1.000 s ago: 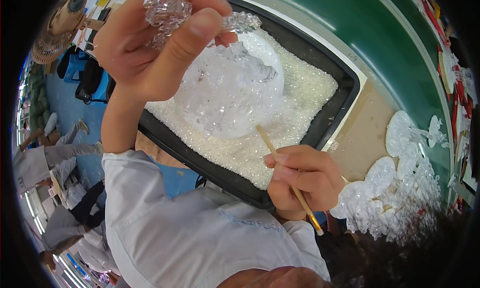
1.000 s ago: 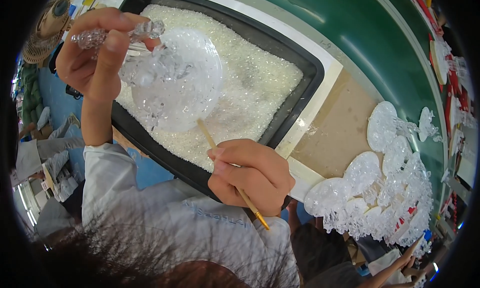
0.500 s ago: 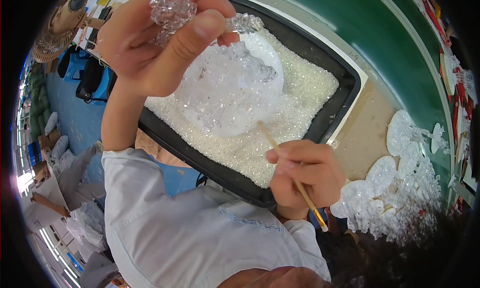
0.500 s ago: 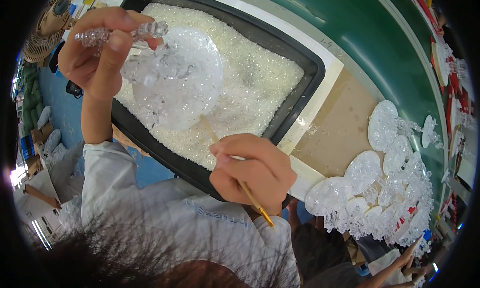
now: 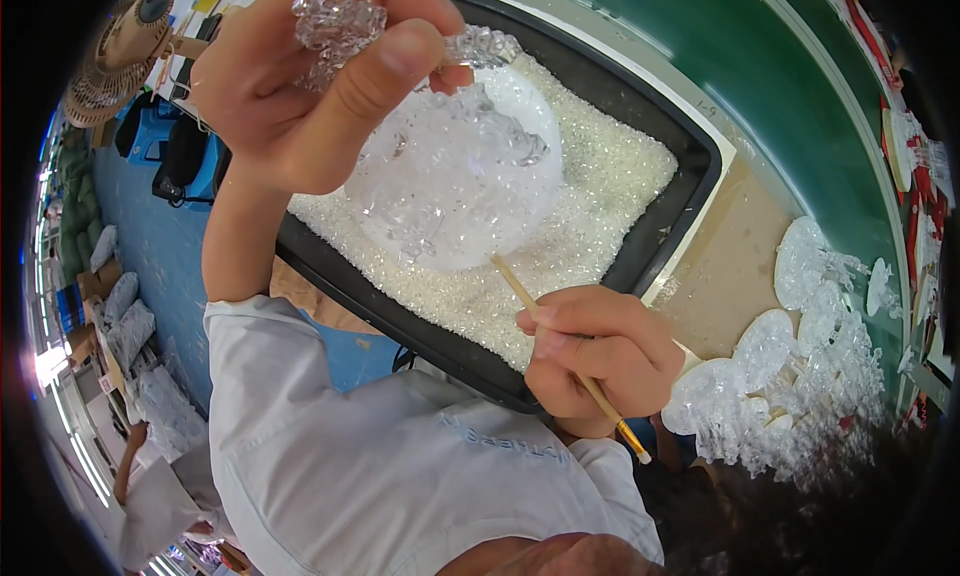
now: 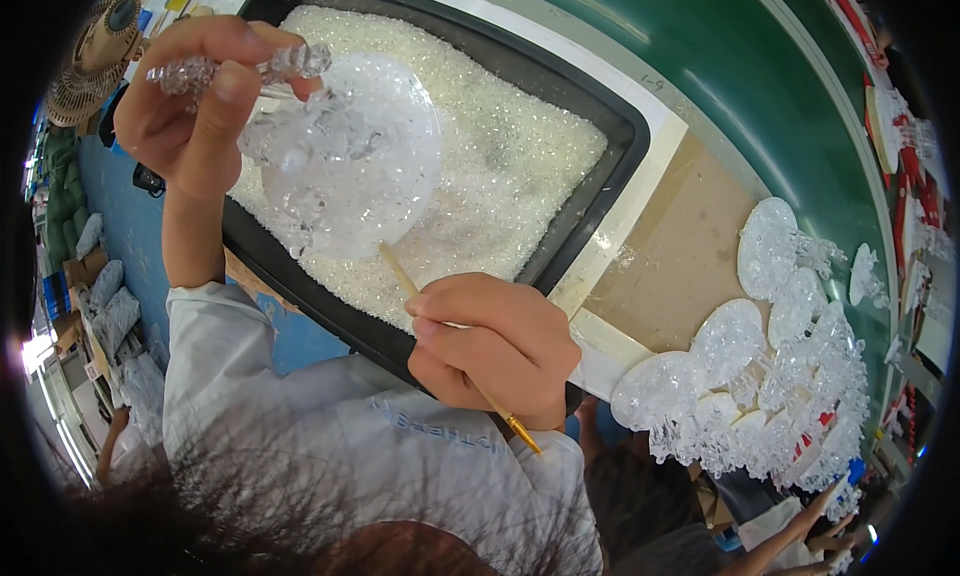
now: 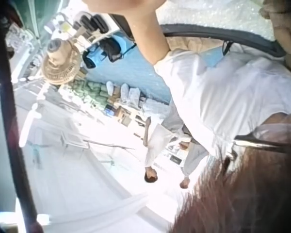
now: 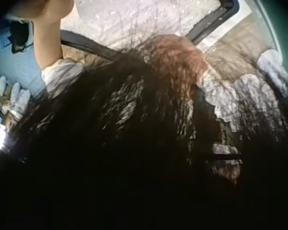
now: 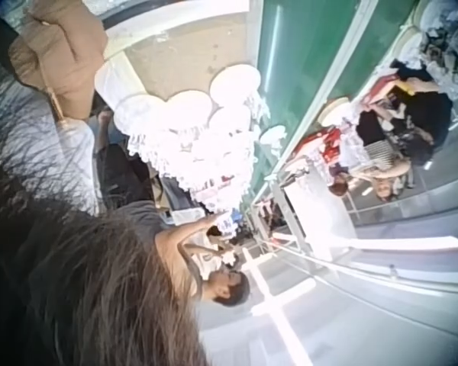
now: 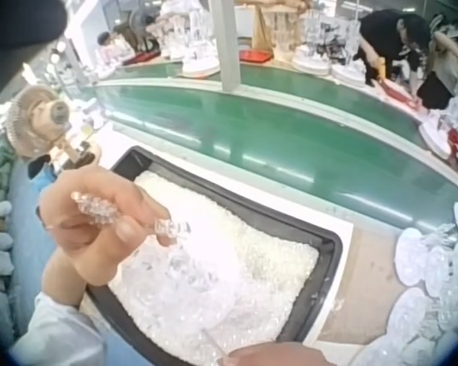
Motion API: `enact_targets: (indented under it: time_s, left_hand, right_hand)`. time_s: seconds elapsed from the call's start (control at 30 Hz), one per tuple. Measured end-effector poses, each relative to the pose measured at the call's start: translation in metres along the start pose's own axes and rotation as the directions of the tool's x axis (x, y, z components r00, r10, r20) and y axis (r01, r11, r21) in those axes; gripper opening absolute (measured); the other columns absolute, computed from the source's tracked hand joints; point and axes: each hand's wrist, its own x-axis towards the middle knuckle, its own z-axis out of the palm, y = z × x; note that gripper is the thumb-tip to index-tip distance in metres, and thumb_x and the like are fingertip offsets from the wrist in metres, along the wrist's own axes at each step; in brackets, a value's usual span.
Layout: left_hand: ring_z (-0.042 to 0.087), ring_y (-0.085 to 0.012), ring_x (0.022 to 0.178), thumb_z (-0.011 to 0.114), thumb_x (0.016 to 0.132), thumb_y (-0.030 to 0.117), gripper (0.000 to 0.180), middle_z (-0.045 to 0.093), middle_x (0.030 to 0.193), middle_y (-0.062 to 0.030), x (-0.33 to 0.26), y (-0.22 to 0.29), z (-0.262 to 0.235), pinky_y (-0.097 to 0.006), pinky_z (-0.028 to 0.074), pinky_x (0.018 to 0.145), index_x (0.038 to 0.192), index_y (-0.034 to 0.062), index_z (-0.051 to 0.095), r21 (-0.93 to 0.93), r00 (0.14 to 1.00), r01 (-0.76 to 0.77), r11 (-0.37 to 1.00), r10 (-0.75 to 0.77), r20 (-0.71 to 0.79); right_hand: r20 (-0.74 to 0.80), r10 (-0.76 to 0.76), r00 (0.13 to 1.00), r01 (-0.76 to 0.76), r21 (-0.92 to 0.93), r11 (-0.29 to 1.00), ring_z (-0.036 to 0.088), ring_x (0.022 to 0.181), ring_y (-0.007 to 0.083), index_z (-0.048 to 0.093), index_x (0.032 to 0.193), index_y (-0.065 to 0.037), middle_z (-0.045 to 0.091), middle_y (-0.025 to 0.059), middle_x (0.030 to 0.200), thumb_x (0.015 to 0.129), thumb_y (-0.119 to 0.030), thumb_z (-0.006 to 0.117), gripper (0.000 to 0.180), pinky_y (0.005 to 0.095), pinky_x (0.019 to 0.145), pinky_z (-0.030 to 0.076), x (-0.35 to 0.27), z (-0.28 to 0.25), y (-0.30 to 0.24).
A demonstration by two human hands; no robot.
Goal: Applying decorative white beads to clear plastic lighting fixture components using a wooden applicator stick.
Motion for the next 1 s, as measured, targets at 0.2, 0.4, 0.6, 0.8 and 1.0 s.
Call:
enact_targets:
  time_s: [0.2, 0.4, 0.6, 0.8, 1.0]
  left_hand:
    - [0.071, -0.0284, 0.073, 0.059, 0.1, 0.002, 0.018, 0.07, 0.098, -0.0286, 0.0, 0.006, -0.005, -0.041, 0.061, 0.066, 0.11, -0.0126, 0.06, 0.003, 1.0, 0.013, 1.0, -0.013, 0.001]
    - [0.071, -0.0284, 0.073, 0.059, 0.1, 0.002, 0.018, 0.071, 0.097, -0.0292, 0.0, 0.004, -0.002, -0.04, 0.061, 0.065, 0.111, -0.0122, 0.06, -0.004, 1.0, 0.006, 1.0, -0.006, 0.017]
    - [0.071, -0.0288, 0.073, 0.059, 0.1, 0.001, 0.017, 0.07, 0.1, -0.0302, 0.0, 0.006, -0.003, -0.041, 0.062, 0.065, 0.111, -0.0125, 0.059, -0.061, 0.999, 0.031, 0.998, -0.028, 0.038]
    - [0.071, -0.029, 0.073, 0.058, 0.1, 0.001, 0.018, 0.069, 0.101, -0.0311, -0.003, 0.008, -0.006, -0.041, 0.062, 0.065, 0.112, -0.0125, 0.059, -0.034, 1.0, 0.024, 0.999, -0.024, 0.015]
    - [0.072, -0.0297, 0.074, 0.06, 0.1, 0.003, 0.019, 0.07, 0.101, -0.0297, -0.003, 0.005, -0.005, -0.041, 0.062, 0.066, 0.112, -0.012, 0.06, -0.024, 0.999, 0.045, 0.999, -0.044, 0.015]
  right_hand:
    - [-0.143, 0.086, 0.986, -0.089, -0.014, 0.996, 0.072, 0.062, 0.0282, 0.056, 0.081, 0.0, 0.065, 0.0188, 0.083, 0.073, 0.015, 0.061, 0.018, 0.0347, 0.053, 0.063, -0.001, 0.006, -0.003]
    - [-0.135, 0.098, 0.986, -0.101, -0.022, 0.995, 0.072, 0.062, 0.0292, 0.056, 0.081, 0.0, 0.065, 0.0188, 0.083, 0.072, 0.014, 0.061, 0.017, 0.0356, 0.051, 0.062, -0.002, 0.006, -0.002]
    - [-0.005, 0.011, 1.0, -0.011, 0.025, 1.0, 0.072, 0.062, 0.0289, 0.056, 0.08, 0.001, 0.065, 0.0188, 0.081, 0.073, 0.013, 0.063, 0.016, 0.0347, 0.052, 0.062, 0.0, 0.001, 0.0]
    - [-0.093, 0.062, 0.994, -0.057, 0.056, 0.997, 0.072, 0.06, 0.0279, 0.056, 0.079, 0.001, 0.065, 0.0185, 0.081, 0.075, 0.011, 0.067, 0.016, 0.0337, 0.051, 0.062, -0.001, 0.004, -0.001]
    - [-0.174, 0.068, 0.982, -0.074, -0.024, 0.997, 0.073, 0.062, 0.0291, 0.058, 0.077, 0.002, 0.066, 0.02, 0.083, 0.072, 0.009, 0.068, 0.014, 0.0341, 0.052, 0.062, -0.003, 0.006, 0.002]
